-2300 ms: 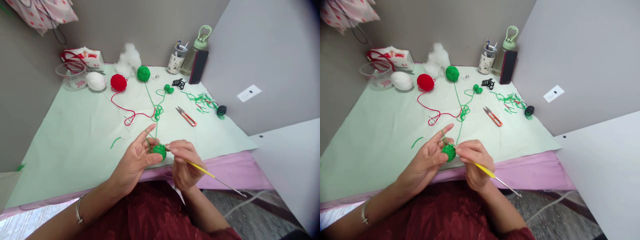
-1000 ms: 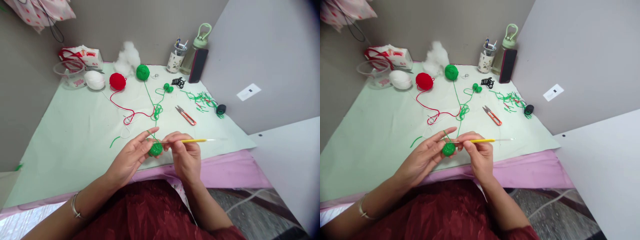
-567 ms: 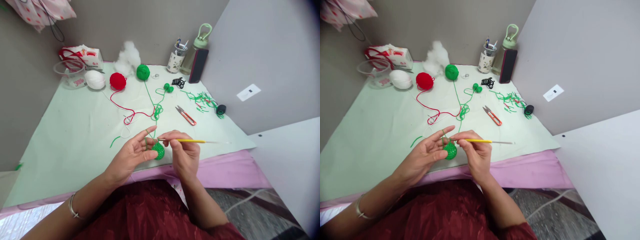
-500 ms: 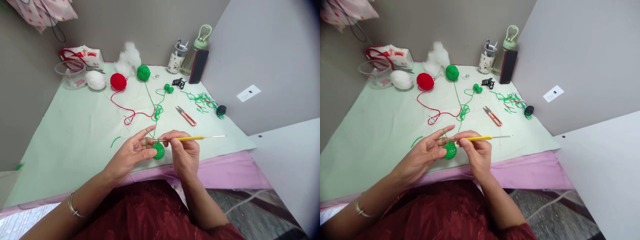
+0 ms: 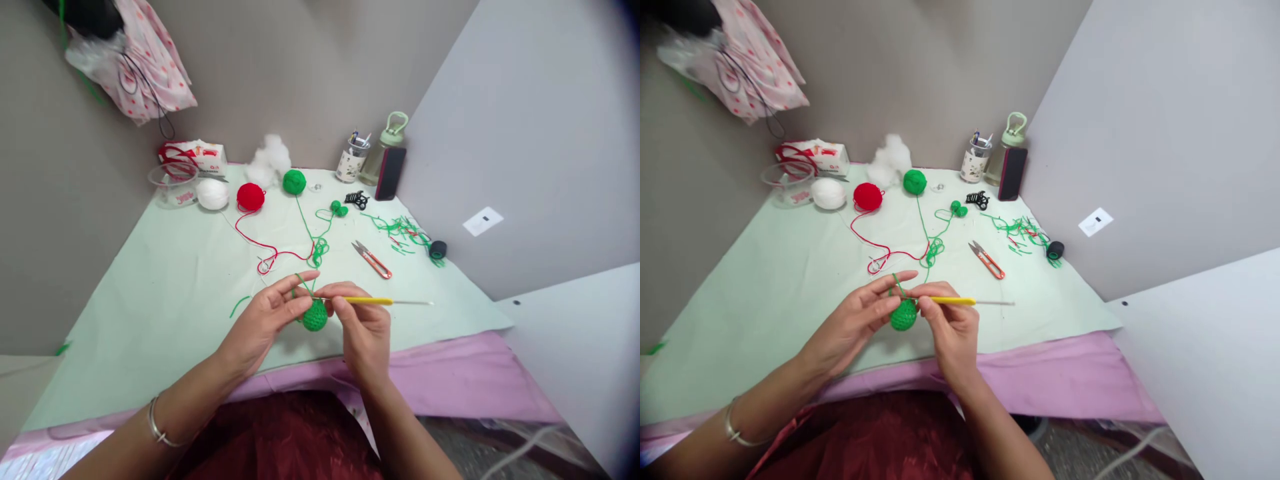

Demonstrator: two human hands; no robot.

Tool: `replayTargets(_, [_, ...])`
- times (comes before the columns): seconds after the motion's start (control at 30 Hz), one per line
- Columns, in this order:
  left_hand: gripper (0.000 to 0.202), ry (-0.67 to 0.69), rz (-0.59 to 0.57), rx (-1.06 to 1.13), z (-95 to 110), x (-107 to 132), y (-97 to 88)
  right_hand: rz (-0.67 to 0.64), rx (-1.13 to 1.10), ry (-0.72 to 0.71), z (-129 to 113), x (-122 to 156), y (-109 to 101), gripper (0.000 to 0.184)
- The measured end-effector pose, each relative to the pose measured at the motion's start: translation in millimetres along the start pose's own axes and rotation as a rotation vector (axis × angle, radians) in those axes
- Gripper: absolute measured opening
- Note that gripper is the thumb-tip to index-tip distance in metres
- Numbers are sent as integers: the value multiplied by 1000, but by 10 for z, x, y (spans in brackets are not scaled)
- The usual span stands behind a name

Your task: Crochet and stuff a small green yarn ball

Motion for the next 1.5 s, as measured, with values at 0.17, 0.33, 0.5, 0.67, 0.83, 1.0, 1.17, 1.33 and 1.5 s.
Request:
replayTargets(0.17, [58, 45, 92, 84, -3, 57, 52, 11, 462, -601, -78, 189, 75, 50])
replayTargets(0.33, [63, -90, -24, 162, -14, 111, 53, 82, 264, -470, -49, 197, 82, 49])
replayTargets(0.5, [48, -54, -49, 137, 112, 80, -41, 88, -56, -94, -103, -20, -23, 19])
replayTargets(0.67, [50, 31, 19, 78, 84, 72, 27, 59, -98, -8, -48, -22, 36, 17])
replayTargets(0.83, [53, 32, 127, 169, -12, 57, 82, 94, 336, -519, -80, 140, 138, 37])
replayTargets(1.0, [49, -51, 30, 93, 35, 32, 9, 94, 64, -186, -104, 24, 17, 22])
replayTargets(1.17, [49, 173, 126, -73, 97, 57, -14, 133, -218, 146, -37, -38, 19, 15])
replayTargets(1.33, [55, 186, 143, -89, 46, 72, -18, 154, -267, 212, 44, -27, 93, 15])
replayTargets(1.5, [57, 100, 104, -30, 53, 63, -23, 111, -251, 134, 41, -7, 70, 10])
Point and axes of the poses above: each hand's wrist, its own x-axis away from the middle knuckle, its own y-axis out of the palm, z = x × y, the point moved 3 cm from there along -x, towards the middle knuckle, and after that the axes turned 7 degrees about z, right-handed, at the moved point
